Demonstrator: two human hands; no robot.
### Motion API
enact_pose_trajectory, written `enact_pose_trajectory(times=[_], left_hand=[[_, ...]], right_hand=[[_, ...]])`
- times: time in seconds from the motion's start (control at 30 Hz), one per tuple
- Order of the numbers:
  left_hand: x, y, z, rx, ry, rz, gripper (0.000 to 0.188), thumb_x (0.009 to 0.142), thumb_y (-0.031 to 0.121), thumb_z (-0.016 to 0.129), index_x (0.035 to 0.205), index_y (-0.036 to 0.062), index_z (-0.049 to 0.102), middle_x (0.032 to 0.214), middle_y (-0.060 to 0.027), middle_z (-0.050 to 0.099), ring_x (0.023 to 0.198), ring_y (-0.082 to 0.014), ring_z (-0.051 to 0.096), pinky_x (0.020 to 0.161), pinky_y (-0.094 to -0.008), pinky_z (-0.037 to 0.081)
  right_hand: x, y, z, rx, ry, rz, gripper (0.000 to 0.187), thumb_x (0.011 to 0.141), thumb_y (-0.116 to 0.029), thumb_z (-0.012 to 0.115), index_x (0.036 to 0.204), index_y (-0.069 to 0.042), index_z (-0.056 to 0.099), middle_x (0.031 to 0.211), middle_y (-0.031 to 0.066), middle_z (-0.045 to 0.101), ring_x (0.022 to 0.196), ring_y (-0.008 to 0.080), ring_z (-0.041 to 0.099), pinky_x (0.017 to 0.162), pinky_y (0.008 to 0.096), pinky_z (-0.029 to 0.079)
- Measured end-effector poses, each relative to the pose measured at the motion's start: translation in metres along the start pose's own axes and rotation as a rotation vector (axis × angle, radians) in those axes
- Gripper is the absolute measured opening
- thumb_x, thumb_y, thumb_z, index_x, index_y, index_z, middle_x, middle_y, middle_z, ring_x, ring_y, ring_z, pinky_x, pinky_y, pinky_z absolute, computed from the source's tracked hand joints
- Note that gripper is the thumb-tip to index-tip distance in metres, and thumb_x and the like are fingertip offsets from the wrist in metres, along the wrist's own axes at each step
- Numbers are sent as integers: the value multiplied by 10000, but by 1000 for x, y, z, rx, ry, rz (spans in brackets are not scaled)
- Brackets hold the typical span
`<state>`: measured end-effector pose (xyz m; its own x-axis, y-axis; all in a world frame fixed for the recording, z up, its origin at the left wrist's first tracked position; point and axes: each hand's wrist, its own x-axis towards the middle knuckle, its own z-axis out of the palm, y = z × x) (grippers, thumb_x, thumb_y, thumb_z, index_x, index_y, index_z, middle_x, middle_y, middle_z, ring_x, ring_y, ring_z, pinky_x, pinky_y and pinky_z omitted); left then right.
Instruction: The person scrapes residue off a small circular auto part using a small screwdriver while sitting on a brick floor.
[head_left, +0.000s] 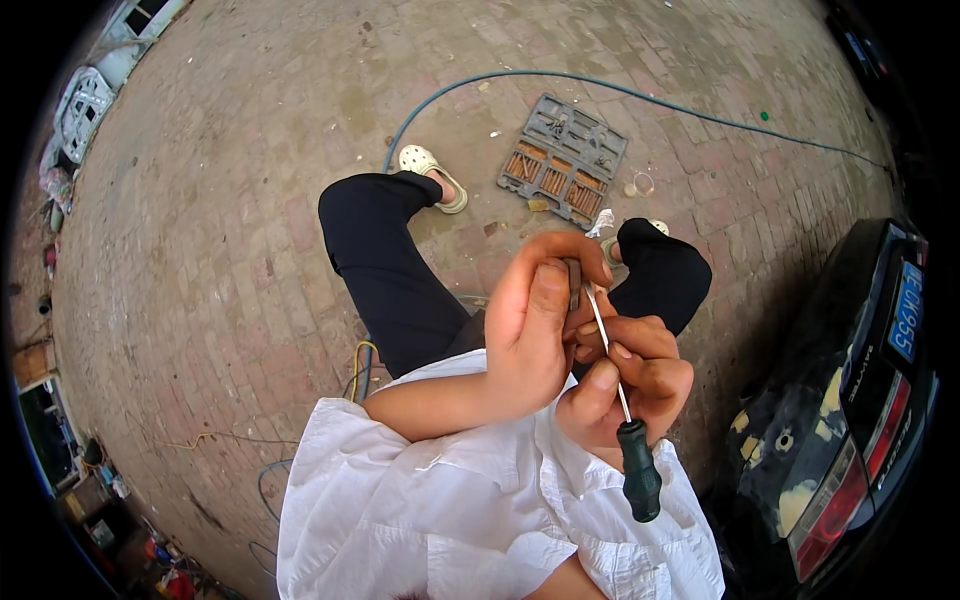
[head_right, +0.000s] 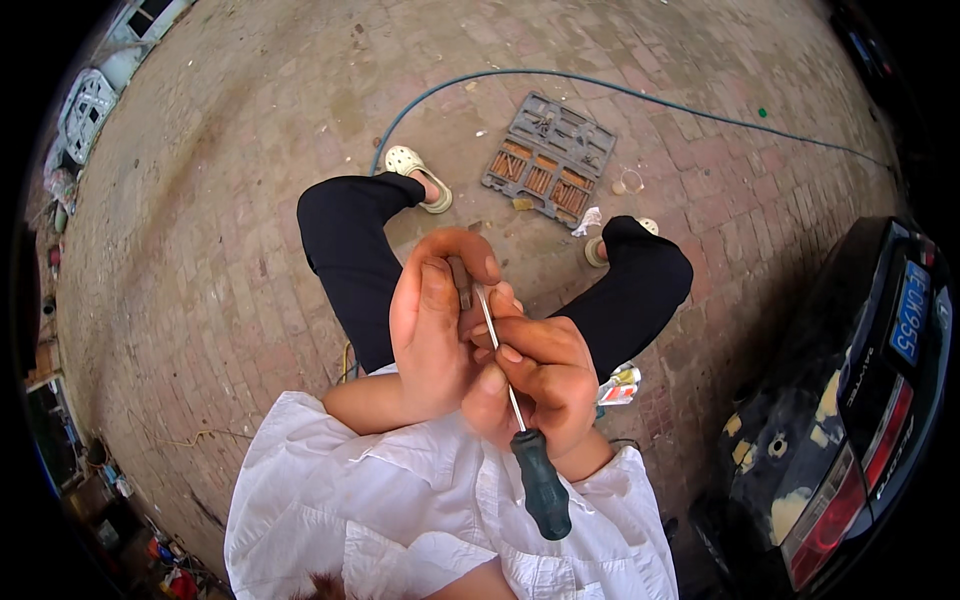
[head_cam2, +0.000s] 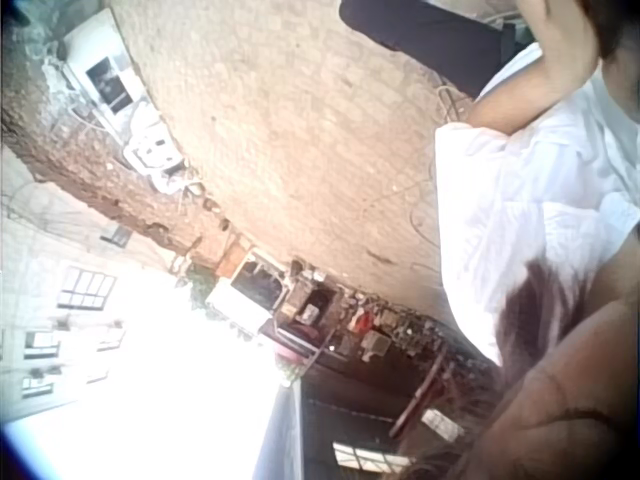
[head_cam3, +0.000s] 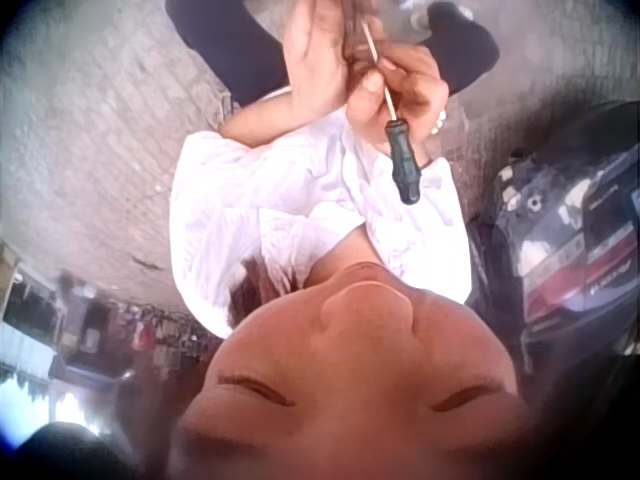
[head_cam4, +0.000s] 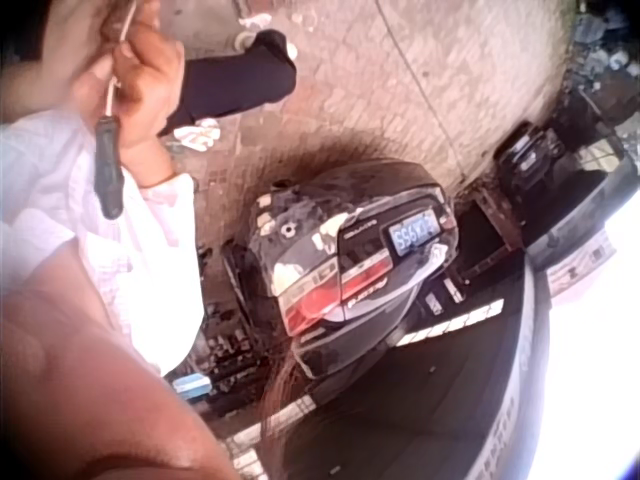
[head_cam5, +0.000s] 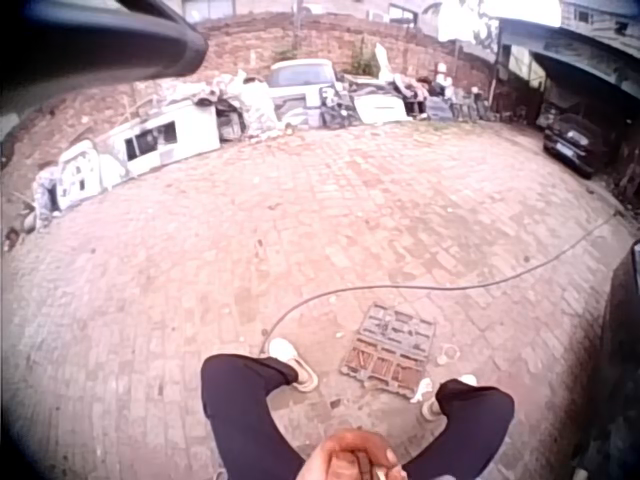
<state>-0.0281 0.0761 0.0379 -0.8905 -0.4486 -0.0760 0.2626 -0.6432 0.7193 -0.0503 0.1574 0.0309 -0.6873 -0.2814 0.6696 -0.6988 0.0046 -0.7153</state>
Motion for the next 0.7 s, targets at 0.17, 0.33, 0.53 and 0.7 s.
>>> enact_pose_trajectory(times=[0.17,0.33,0.53,0.7], left_hand=[[0,-4,-15,-225,-191,-27,358,975,345,347,1018,9,462,840,-42,492,591,-48,447,475,-155,357],[-2,-2,-7,-113,-76,11,352,978,332,345,1022,3,464,860,-50,502,612,-53,461,496,-156,370],[-2,-6,-12,-50,-101,87,346,978,329,348,1022,6,464,856,-53,511,613,-51,473,475,-158,363],[-1,-3,-8,-82,-63,-21,354,976,334,349,1017,-1,459,871,-62,505,604,-53,473,455,-157,356]], right_hand=[[-6,5,-9,237,-38,25,198,809,-90,596,871,-21,421,834,163,596,635,220,602,583,309,457],[0,0,-11,205,-95,33,186,786,-83,621,844,-22,455,837,158,599,634,228,600,580,304,451],[-3,2,-8,43,-136,-55,223,867,-194,526,847,-46,360,742,131,550,553,138,499,520,244,410],[-2,1,-4,-13,-70,-5,215,868,-182,514,843,-40,354,749,136,549,541,132,479,517,240,409]])
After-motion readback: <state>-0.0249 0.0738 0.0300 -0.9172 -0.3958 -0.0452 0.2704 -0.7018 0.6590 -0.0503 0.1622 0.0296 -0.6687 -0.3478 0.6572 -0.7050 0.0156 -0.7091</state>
